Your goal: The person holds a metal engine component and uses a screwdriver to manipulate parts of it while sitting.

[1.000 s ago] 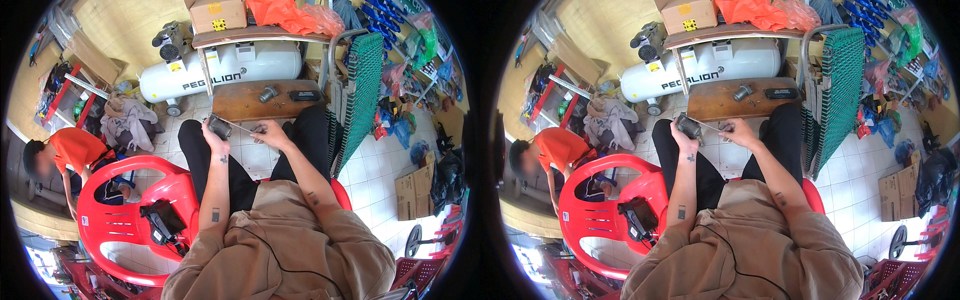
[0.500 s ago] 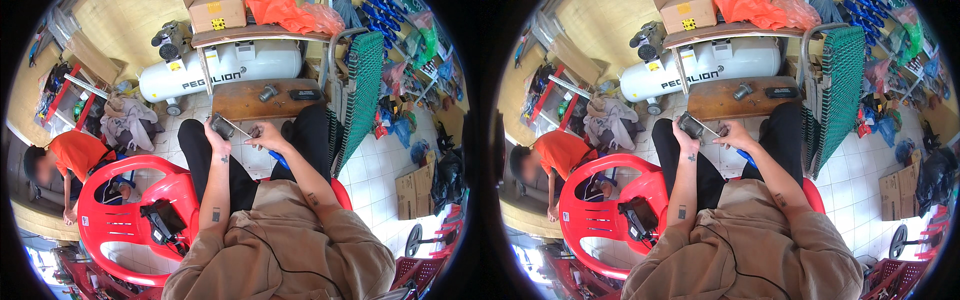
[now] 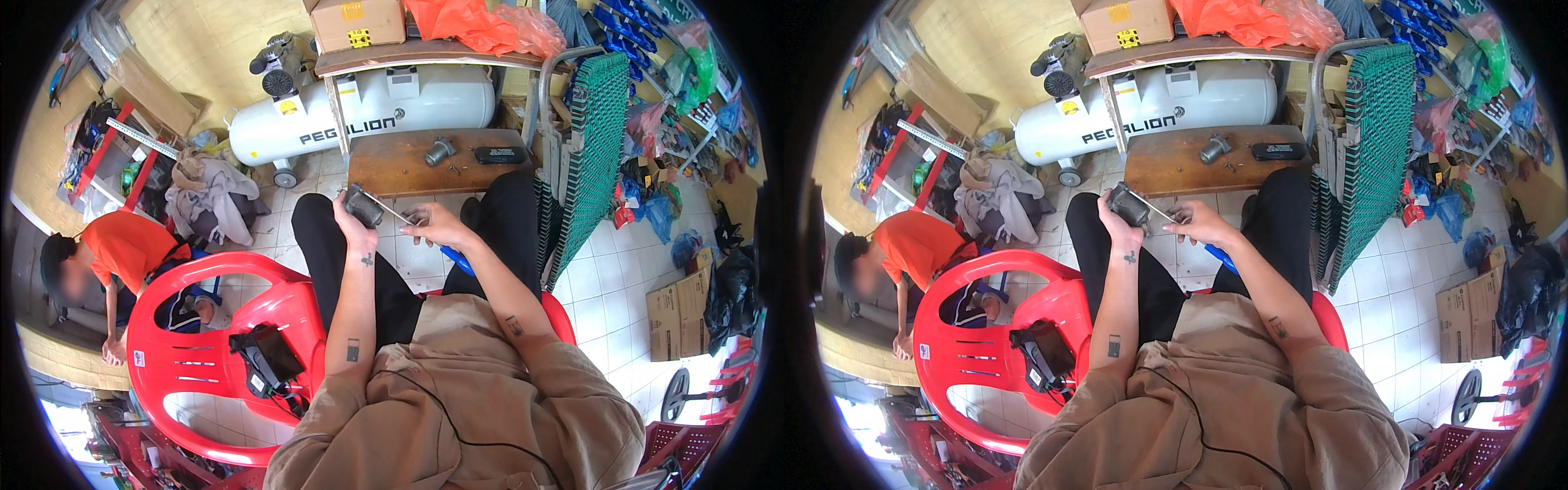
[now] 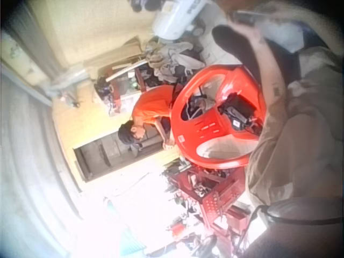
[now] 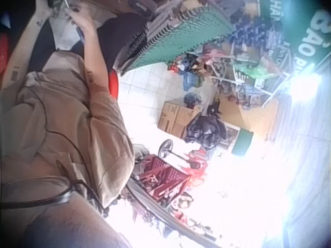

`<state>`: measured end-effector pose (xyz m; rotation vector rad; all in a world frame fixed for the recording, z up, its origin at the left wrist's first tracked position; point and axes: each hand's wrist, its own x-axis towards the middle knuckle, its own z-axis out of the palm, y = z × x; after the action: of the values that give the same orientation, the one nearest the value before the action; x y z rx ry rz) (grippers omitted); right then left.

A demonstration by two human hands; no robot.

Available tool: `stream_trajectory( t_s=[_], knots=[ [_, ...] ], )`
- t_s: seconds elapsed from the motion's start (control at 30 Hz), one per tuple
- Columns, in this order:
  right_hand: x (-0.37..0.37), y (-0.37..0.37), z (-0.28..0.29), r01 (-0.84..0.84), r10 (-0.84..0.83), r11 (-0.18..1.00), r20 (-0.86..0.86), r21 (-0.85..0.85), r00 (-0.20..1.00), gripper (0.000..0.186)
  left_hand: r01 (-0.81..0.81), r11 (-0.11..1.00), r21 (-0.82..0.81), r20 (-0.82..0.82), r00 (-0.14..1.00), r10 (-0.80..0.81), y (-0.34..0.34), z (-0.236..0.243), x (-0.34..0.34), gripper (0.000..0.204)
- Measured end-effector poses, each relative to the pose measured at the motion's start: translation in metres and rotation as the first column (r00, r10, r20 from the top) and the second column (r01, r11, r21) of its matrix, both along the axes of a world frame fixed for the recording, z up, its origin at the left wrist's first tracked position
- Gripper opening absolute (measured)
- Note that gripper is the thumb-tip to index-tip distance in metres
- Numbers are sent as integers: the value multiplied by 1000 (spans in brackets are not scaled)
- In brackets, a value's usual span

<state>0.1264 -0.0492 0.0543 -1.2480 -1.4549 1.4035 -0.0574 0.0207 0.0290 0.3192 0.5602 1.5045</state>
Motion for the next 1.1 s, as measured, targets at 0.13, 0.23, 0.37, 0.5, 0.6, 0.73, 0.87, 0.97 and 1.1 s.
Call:
stream_trajectory(
  t_s=[0.13, 0.23, 0.37, 0.5, 0.6, 0.73, 0.87, 0.97, 1.1],
  knots=[
    [4, 8, -17, 57, -60, 997, 38, 60, 998, 43, -3, 1000, -21, 12, 1000, 3, 0, 2, 4, 35],
    [8, 7, -9, 67, -67, 998, 34, 7, 997, 38, -5, 1000, -7, -2, 1000, 5, 0, 1, 2, 36],
    [8, 8, -9, 30, -40, 996, -115, -90, 993, 39, -17, 1000, -19, -6, 1000, 17, -1, 4, 3, 37],
    [4, 7, -7, -39, 29, 996, -116, -82, 993, 43, -6, 1000, 2, 14, 1000, 6, 3, -4, 0, 36],
    [3, 5, -13, -7, 8, 998, -20, 55, 1000, 42, 6, 1000, 13, 27, 1000, -7, 5, -8, 1, 36],
    [8, 7, -8, 11, -23, 995, 131, 95, 991, 47, -19, 1000, -20, 12, 1000, 20, 3, -4, 2, 36],
    [12, 7, -6, -6, 3, 999, -51, -44, 999, 44, -18, 1000, -10, -1, 1000, 18, 3, -3, 3, 36],
    [10, 8, -5, -42, 22, 991, -154, -129, 988, 45, -3, 1000, -9, 15, 1000, 3, 2, -2, 2, 37],
    [3, 1, -1, -51, 41, 996, -119, -79, 992, 48, 5, 1000, -10, 24, 1000, -5, 5, -8, 0, 38]
  ],
)
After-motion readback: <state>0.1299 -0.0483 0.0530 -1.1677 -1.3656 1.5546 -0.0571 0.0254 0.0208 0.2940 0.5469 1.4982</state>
